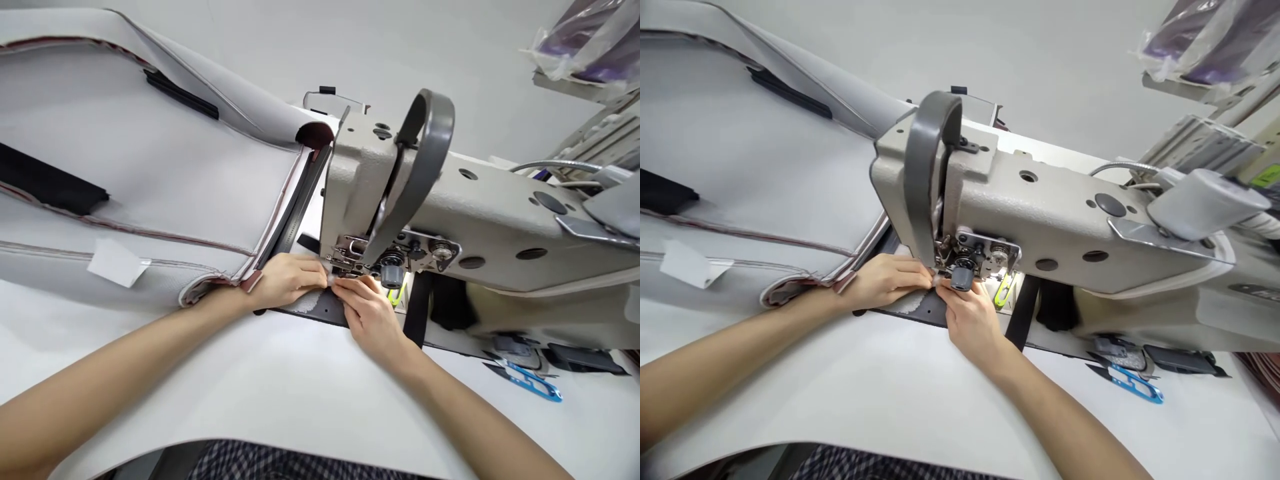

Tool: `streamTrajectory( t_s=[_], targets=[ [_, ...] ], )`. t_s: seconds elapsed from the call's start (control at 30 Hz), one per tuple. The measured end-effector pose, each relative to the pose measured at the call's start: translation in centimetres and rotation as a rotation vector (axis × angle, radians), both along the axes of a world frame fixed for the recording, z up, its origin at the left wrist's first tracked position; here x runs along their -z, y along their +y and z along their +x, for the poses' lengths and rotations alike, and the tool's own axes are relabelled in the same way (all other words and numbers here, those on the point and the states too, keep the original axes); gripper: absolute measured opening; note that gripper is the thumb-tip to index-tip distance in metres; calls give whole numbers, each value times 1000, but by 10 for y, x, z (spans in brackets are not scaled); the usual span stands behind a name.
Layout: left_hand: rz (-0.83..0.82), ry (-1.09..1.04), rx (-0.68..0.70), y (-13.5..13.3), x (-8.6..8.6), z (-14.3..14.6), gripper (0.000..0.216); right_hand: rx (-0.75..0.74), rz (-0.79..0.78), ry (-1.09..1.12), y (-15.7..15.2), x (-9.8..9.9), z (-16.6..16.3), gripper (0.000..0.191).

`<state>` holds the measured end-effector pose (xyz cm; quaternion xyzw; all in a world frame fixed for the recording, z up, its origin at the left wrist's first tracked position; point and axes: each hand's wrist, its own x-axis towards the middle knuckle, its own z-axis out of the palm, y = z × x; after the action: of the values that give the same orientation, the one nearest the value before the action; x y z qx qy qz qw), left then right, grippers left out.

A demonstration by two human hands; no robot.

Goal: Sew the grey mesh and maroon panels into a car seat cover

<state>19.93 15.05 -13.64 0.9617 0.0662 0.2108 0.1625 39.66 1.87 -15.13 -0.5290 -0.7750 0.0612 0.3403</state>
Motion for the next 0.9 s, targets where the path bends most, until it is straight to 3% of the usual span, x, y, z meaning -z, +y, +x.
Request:
streamTrajectory(
  t_s=[0.2, 0.33, 0.9],
  targets=[
    [134, -36, -94, 18, 2, 9, 24, 22, -24, 8, 1, 2, -1, 37],
    [199, -82, -83, 21, 2, 12, 25, 14, -21, 7, 1, 1, 0, 38],
    [174, -49, -148, 18, 5, 12, 23, 36, -27, 3, -1, -2, -4, 38]
  ],
)
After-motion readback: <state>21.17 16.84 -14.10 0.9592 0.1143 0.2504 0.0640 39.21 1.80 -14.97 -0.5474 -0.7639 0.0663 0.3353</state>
